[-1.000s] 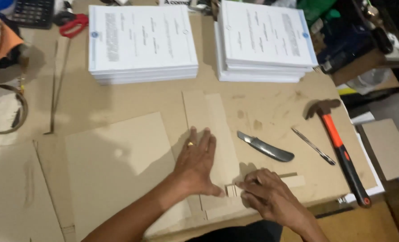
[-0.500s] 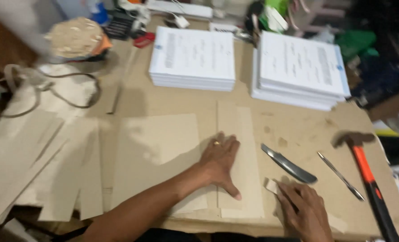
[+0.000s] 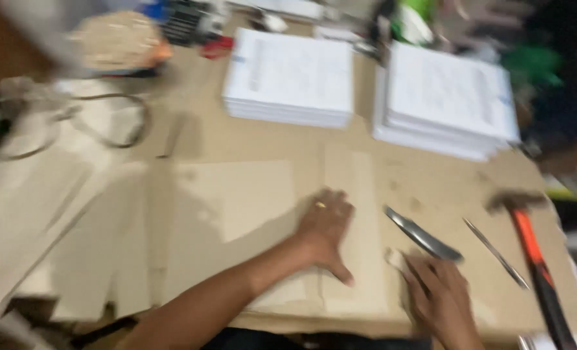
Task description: Measuring, marking, and cutting cardboard sheets to size using a utility knife and pen on a workbench.
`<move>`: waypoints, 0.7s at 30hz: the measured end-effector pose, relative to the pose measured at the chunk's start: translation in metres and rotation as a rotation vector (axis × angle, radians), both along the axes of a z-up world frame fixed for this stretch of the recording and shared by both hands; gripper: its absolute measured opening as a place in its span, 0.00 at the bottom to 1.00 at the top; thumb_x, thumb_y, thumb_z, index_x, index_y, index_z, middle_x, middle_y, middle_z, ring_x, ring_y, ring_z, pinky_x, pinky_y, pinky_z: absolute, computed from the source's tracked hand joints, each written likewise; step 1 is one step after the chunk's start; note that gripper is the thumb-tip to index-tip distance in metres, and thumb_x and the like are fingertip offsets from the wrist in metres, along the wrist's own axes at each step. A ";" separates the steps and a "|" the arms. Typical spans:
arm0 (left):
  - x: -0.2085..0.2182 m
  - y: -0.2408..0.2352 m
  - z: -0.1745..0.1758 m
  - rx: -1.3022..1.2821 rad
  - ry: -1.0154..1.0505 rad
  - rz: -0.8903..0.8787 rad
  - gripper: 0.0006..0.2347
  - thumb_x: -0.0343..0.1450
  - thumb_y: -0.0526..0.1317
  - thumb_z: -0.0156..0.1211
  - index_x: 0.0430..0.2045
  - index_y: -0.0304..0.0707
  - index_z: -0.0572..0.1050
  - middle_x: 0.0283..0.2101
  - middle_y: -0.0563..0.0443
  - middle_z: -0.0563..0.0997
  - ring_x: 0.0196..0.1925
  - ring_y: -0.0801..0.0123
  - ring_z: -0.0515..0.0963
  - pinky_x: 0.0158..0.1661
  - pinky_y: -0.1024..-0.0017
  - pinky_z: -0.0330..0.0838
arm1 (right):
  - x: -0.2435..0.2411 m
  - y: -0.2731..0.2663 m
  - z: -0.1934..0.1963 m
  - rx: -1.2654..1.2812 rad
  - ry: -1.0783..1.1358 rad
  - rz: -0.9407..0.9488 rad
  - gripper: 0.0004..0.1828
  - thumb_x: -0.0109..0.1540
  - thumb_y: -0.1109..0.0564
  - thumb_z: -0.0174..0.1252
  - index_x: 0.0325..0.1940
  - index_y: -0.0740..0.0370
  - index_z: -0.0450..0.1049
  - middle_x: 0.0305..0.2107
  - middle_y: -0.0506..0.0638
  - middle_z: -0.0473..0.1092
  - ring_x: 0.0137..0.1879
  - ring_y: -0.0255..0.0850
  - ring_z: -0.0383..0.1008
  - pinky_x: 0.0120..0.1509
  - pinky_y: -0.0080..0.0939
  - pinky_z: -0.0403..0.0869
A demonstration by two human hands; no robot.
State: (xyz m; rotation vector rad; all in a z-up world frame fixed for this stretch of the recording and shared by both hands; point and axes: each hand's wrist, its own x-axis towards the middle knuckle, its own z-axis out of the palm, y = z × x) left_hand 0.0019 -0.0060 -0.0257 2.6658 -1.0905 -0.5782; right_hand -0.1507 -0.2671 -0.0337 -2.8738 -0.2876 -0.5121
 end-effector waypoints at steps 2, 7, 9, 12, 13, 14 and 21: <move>-0.003 0.010 0.033 0.001 0.092 -0.036 0.66 0.44 0.72 0.75 0.71 0.30 0.48 0.76 0.28 0.44 0.79 0.35 0.37 0.72 0.46 0.29 | 0.001 0.023 0.027 0.052 -0.002 -0.059 0.19 0.62 0.51 0.61 0.57 0.52 0.78 0.41 0.53 0.75 0.47 0.56 0.75 0.51 0.54 0.74; -0.005 0.012 0.040 0.047 0.144 -0.101 0.65 0.48 0.69 0.82 0.72 0.27 0.47 0.75 0.22 0.44 0.77 0.26 0.41 0.70 0.37 0.32 | -0.053 0.012 0.051 0.169 -0.145 -0.221 0.19 0.62 0.53 0.65 0.57 0.55 0.80 0.41 0.54 0.73 0.49 0.54 0.76 0.53 0.51 0.71; -0.001 0.014 0.034 -0.062 -0.034 0.079 0.66 0.37 0.77 0.75 0.67 0.34 0.60 0.76 0.35 0.54 0.77 0.40 0.50 0.70 0.50 0.44 | -0.087 -0.008 0.051 0.247 -0.381 -0.346 0.04 0.67 0.63 0.60 0.41 0.58 0.80 0.44 0.53 0.80 0.45 0.49 0.79 0.57 0.47 0.67; -0.005 -0.005 0.060 0.139 -0.010 0.066 0.63 0.40 0.72 0.78 0.65 0.28 0.58 0.76 0.33 0.52 0.78 0.38 0.48 0.68 0.43 0.48 | -0.144 -0.061 0.035 0.255 -0.650 -0.885 0.11 0.70 0.68 0.53 0.38 0.66 0.80 0.34 0.53 0.76 0.36 0.43 0.70 0.43 0.44 0.67; -0.007 -0.012 0.061 0.157 -0.005 0.032 0.63 0.40 0.72 0.78 0.65 0.28 0.58 0.76 0.33 0.52 0.78 0.38 0.48 0.68 0.43 0.48 | -0.162 -0.089 0.017 0.258 -0.642 -0.924 0.11 0.70 0.68 0.53 0.38 0.66 0.80 0.34 0.53 0.76 0.36 0.43 0.70 0.43 0.44 0.67; -0.009 -0.016 0.064 0.185 -0.067 0.035 0.63 0.39 0.72 0.78 0.64 0.27 0.62 0.70 0.33 0.60 0.72 0.39 0.56 0.68 0.48 0.52 | -0.180 -0.115 -0.003 0.495 -0.672 -1.016 0.12 0.72 0.59 0.53 0.40 0.66 0.79 0.29 0.49 0.70 0.36 0.38 0.68 0.42 0.41 0.68; -0.012 -0.020 0.056 0.316 -0.301 -0.067 0.52 0.41 0.75 0.73 0.48 0.26 0.77 0.51 0.35 0.77 0.56 0.44 0.78 0.57 0.55 0.72 | -0.248 -0.263 -0.175 0.478 -0.049 -1.168 0.18 0.66 0.57 0.48 0.25 0.52 0.50 0.22 0.44 0.47 0.30 0.35 0.46 0.34 0.43 0.47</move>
